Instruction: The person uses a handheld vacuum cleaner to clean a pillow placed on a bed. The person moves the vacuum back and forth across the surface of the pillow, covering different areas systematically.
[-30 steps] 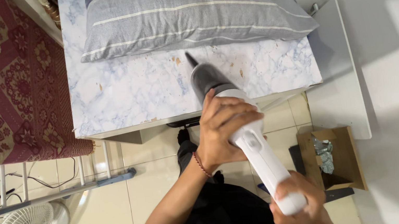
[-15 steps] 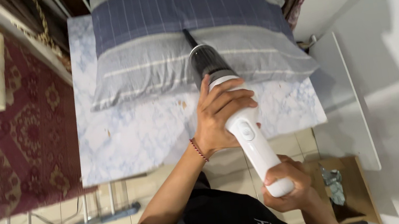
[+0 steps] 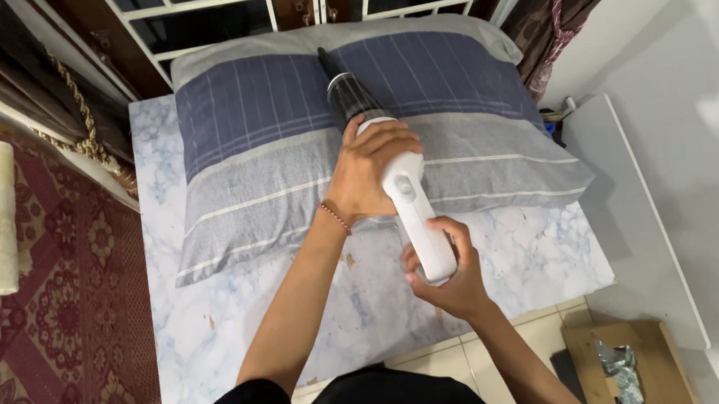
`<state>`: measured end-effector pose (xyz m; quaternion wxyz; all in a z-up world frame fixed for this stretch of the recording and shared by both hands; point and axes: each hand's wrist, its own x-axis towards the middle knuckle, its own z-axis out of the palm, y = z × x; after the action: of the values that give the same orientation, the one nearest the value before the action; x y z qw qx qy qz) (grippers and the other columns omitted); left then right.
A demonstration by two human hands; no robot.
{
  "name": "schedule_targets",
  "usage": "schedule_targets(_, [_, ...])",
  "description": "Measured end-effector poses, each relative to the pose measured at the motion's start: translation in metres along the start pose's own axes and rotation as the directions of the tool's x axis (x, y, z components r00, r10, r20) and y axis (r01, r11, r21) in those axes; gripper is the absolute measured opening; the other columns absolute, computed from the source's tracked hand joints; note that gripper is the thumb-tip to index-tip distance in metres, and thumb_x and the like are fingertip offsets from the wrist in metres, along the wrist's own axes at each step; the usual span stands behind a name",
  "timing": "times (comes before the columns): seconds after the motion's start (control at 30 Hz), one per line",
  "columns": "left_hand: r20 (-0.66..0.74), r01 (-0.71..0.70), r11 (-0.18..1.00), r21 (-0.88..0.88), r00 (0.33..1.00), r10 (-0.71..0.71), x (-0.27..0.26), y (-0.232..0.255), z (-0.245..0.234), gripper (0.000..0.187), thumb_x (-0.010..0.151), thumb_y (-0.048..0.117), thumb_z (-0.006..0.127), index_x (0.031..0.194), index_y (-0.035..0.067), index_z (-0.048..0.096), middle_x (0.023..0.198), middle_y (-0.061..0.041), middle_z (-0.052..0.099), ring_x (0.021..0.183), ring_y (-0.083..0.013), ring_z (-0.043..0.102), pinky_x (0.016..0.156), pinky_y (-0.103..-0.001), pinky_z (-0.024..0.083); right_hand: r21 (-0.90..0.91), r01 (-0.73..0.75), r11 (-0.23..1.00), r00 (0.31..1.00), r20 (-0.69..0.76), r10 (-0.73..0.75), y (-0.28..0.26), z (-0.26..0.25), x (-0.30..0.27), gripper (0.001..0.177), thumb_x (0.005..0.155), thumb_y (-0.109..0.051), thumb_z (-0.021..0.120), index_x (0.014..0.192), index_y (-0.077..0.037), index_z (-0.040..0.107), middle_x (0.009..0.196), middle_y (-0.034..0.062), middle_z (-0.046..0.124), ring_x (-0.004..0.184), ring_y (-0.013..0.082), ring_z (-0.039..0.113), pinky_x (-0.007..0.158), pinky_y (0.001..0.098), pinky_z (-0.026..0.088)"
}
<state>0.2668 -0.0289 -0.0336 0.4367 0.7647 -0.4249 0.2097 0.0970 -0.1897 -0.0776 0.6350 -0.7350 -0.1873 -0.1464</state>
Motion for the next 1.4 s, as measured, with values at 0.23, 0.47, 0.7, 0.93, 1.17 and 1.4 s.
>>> schedule_targets(0.23, [0.080,0.005,1.000,-0.013,0.997,-0.004,0.017,0.001,-0.008,0.056,0.056,0.037,0.088,0.106,0.017,0.074,0.118,-0.004,0.072,0.124,-0.0252,0.065,0.115,-0.055,0.032,-0.084,0.203,0.976,0.979,0.034,-0.201,0.019,-0.006,0.010,0.083,0.083,0.002,0.077,0.150,-0.012,0.029,0.118,0.0233,0.068,0.103,0.0291,0.076,0.093,0.0393,0.063])
schedule_targets(0.47, [0.063,0.024,1.000,0.003,0.998,-0.024,-0.002,0.094,-0.009,0.053,0.057,0.034,0.087,0.106,0.018,0.074,0.120,-0.003,0.072,0.124,-0.0231,0.064,0.117,-0.054,0.031,-0.331,0.385,0.862,0.901,-0.066,-0.428,-0.039,-0.024,-0.039,0.067,0.075,-0.011,0.072,0.136,-0.012,0.045,0.104,0.0152,0.071,0.113,0.0354,0.065,0.110,0.0542,0.045])
schedule_targets(0.7, [0.018,0.047,0.999,-0.003,0.999,-0.047,-0.038,0.188,-0.010,0.055,0.056,0.039,0.089,0.106,0.020,0.075,0.118,0.000,0.073,0.126,-0.0212,0.064,0.119,-0.053,0.031,-0.331,0.360,0.872,0.900,-0.124,-0.419,-0.113,-0.027,-0.110,0.064,0.075,-0.013,0.070,0.134,-0.012,0.045,0.122,0.0255,0.061,0.113,0.0378,0.060,0.100,0.0529,0.051])
schedule_targets(0.93, [0.015,0.088,0.996,-0.004,0.996,-0.088,-0.074,0.255,-0.005,0.054,0.058,0.038,0.088,0.107,0.019,0.074,0.118,0.001,0.073,0.126,-0.0212,0.064,0.119,-0.053,0.031,0.127,0.120,0.985,0.989,0.071,-0.130,-0.152,-0.039,-0.191,0.063,0.089,0.009,0.060,0.142,-0.011,0.031,0.118,0.0316,0.062,0.090,0.0280,0.075,0.073,0.0367,0.063])
schedule_targets(1.17, [-0.009,0.064,0.998,0.028,0.998,-0.064,-0.079,0.289,0.005,0.049,0.059,0.035,0.086,0.105,0.020,0.076,0.117,0.002,0.073,0.123,-0.0208,0.064,0.117,-0.055,0.031,0.217,0.200,0.955,0.979,-0.012,-0.202,-0.171,-0.056,-0.211,0.049,0.083,0.008,0.063,0.124,-0.011,0.045,0.065,0.0023,0.064,0.058,0.0158,0.066,0.090,0.0531,0.056])
schedule_targets(1.4, [-0.084,-0.013,1.000,0.020,0.996,0.015,-0.055,0.274,-0.003,0.050,0.062,0.036,0.086,0.108,0.020,0.076,0.116,0.002,0.074,0.123,-0.0189,0.066,0.115,-0.047,0.040,0.282,0.405,0.870,0.890,0.094,-0.445,-0.174,-0.072,-0.167,0.048,0.077,0.011,0.071,0.115,-0.012,0.053,0.067,0.0075,0.063,0.053,0.0179,0.063,0.087,0.0568,0.058])
